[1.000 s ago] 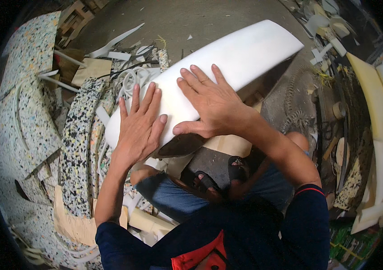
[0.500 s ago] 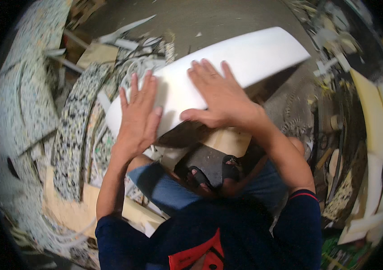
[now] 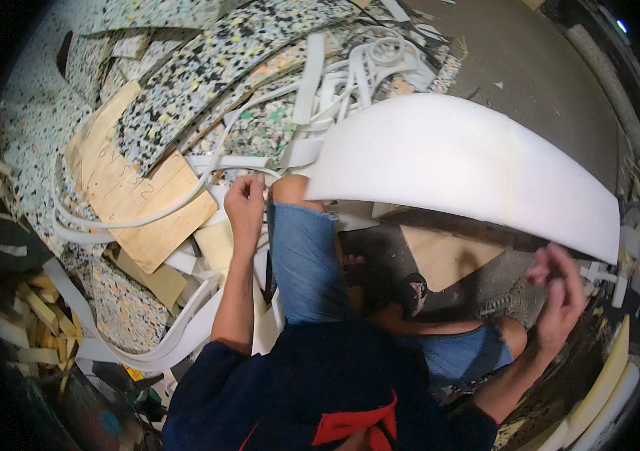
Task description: The person sits on the floor and assembles white foam pieces by applying adhesive with a spray gun, pressing the pieces together, wiping the seam, and trimming the joint with a knife. The person handles foam parts, a spray gun, and a knife during the process.
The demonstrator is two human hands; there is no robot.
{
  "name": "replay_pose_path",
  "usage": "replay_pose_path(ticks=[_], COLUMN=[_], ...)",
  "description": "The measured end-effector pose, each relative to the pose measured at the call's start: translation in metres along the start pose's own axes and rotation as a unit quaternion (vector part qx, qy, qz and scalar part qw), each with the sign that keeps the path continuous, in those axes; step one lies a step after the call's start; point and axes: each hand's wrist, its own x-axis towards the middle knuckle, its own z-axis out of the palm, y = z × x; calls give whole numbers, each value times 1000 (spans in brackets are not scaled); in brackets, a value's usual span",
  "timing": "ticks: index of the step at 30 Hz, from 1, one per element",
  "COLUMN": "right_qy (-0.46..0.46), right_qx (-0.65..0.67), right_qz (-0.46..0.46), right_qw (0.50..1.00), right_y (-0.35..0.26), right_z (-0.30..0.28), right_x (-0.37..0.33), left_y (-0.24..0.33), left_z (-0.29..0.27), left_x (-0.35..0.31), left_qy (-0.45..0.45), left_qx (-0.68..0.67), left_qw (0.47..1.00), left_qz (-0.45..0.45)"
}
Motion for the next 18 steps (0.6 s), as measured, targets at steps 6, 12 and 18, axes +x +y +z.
replay_pose_path(ticks=[6,12,18], right_qy=[-220,-213,-198], right_qx=[-16,-9,-78], right_qz=[178,238,243], right_qw=[959,948,946], right_y=[10,23,3], right_z=[68,115,104], right_x=[-40,-55,-58], left_y=[-75,-57,-74], left_z=[34,150,264], left_x=[72,163,263], left_qy=[4,-40,-26], left_qx=[20,132,174], left_qw=[999,983,984], left_qz=[-35,120,-4])
